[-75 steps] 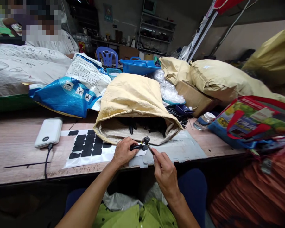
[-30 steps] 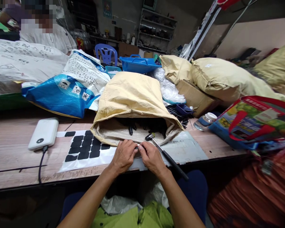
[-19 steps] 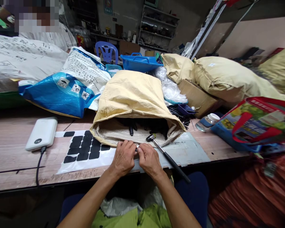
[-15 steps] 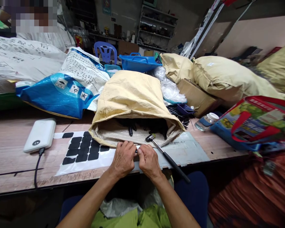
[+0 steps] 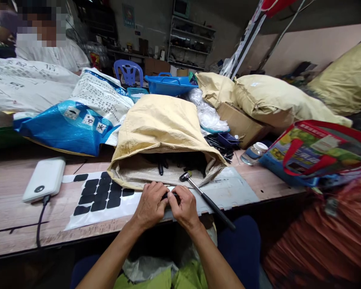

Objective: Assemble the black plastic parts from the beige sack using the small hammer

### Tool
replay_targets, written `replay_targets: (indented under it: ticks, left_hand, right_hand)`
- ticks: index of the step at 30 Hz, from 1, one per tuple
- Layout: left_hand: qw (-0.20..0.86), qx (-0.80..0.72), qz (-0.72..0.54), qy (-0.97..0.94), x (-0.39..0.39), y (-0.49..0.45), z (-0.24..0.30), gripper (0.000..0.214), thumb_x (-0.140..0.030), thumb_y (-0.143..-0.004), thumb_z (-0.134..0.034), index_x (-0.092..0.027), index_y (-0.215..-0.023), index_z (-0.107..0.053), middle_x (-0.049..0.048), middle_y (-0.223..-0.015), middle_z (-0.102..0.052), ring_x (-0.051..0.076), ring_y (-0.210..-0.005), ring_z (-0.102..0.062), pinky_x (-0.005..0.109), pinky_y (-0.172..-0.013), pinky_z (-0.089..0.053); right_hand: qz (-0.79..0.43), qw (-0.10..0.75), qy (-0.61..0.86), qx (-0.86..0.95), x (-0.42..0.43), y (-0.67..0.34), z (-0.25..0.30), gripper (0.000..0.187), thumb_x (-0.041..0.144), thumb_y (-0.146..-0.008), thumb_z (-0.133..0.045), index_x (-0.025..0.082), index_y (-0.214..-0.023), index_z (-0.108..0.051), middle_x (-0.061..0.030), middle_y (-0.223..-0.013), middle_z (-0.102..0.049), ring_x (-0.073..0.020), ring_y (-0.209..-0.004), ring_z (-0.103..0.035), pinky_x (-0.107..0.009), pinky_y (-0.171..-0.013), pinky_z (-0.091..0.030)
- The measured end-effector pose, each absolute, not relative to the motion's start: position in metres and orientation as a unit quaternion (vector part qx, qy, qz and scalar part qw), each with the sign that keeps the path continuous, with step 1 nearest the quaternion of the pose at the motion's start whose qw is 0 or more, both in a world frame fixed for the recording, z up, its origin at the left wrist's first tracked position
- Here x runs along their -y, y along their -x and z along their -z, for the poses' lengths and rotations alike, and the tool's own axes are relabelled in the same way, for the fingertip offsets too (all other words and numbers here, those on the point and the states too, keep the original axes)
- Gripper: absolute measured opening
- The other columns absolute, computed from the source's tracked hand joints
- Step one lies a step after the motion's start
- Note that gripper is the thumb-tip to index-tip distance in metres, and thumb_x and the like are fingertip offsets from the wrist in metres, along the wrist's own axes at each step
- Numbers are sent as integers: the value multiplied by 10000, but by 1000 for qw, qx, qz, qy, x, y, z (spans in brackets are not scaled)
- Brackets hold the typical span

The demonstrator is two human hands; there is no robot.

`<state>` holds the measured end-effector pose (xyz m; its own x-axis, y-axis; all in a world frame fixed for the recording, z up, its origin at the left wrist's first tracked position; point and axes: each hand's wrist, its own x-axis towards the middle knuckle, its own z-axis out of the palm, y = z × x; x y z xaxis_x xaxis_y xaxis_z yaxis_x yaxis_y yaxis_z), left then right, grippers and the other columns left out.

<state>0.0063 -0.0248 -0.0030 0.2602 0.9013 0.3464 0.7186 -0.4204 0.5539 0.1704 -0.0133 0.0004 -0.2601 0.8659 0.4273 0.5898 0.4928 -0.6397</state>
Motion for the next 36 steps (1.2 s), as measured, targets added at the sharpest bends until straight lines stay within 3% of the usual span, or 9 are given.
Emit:
replay_targets:
  ticks: [5, 13, 20, 23, 27, 30, 33, 36]
  left_hand:
    - [102, -520, -286, -798, 23, -8, 5, 138, -246, -971, -501, -220, -985, -635, 63, -964, -632, 265, -957, -519, 428, -855, -351]
    - [-9, -537, -246, -807, 22, -12, 12, 135, -120, -885, -495, -202, -871, -602, 77, -904, -615, 268, -911, -503, 439, -849, -337]
    - [58, -490, -293, -819, 30, -11, -3, 48, -211, -837, -569, -209, -882, -584, 62, -905, -614, 267, -916, -514, 446, -869, -353]
    - [114, -456, -343, -813, 37, -8, -9, 339, -177, -651, -636, -221, -984, -591, 55, -987, -639, 284, -992, -528, 461, -942, -354]
    - [160, -412, -375, -815, 39, -5, -11, 654, -60, -484, -516, -245, -1107, -587, 45, -1116, -651, 283, -1094, -534, 465, -1019, -333]
    - [157, -445, -388, -791, 34, -6, -5, 587, -21, -487, -469, -240, -1013, -611, 41, -1048, -654, 266, -1065, -546, 435, -979, -357]
    - [138, -497, -398, -759, 30, -7, 2, 430, -7, -552, -469, -227, -891, -616, 41, -950, -650, 257, -992, -553, 405, -900, -382]
    - [139, -531, -400, -734, 28, -8, 6, 367, 2, -600, -467, -226, -845, -618, 34, -908, -651, 246, -952, -554, 386, -862, -396]
  right_hand:
    - [-174, 396, 476, 766, 12, -170, 1, 243, 305, -998, -472, 199, -810, -584, -41, -796, -622, -189, -800, -553, -304, -752, -393]
    - [-153, 382, 475, 778, 11, -170, 1, 264, 291, -1002, -457, 206, -775, -561, -26, -774, -604, -174, -780, -539, -293, -737, -383]
    - [-120, 422, 436, 786, 21, -175, -1, 341, 249, -1027, -406, 218, -695, -478, -17, -703, -519, -172, -720, -488, -309, -684, -357]
    - [-107, 450, 422, 780, 45, -184, 0, 265, 217, -1004, -437, 216, -749, -509, -25, -719, -522, -183, -722, -491, -324, -679, -355]
    - [-121, 472, 401, 776, 87, -205, 12, 146, 171, -963, -465, 214, -848, -543, -20, -731, -519, -187, -711, -504, -336, -687, -376]
    - [-162, 412, 382, 811, 111, -217, 35, 89, 205, -945, -495, 214, -878, -553, -21, -749, -542, -184, -704, -533, -320, -663, -391]
    - [-194, 269, 423, 843, 122, -219, 67, 93, 264, -949, -538, 214, -891, -592, -36, -811, -611, -192, -754, -598, -303, -672, -431]
    - [-234, 162, 466, 838, 125, -214, 87, 121, 249, -930, -582, 222, -1029, -646, -43, -922, -680, -202, -838, -659, -301, -752, -496]
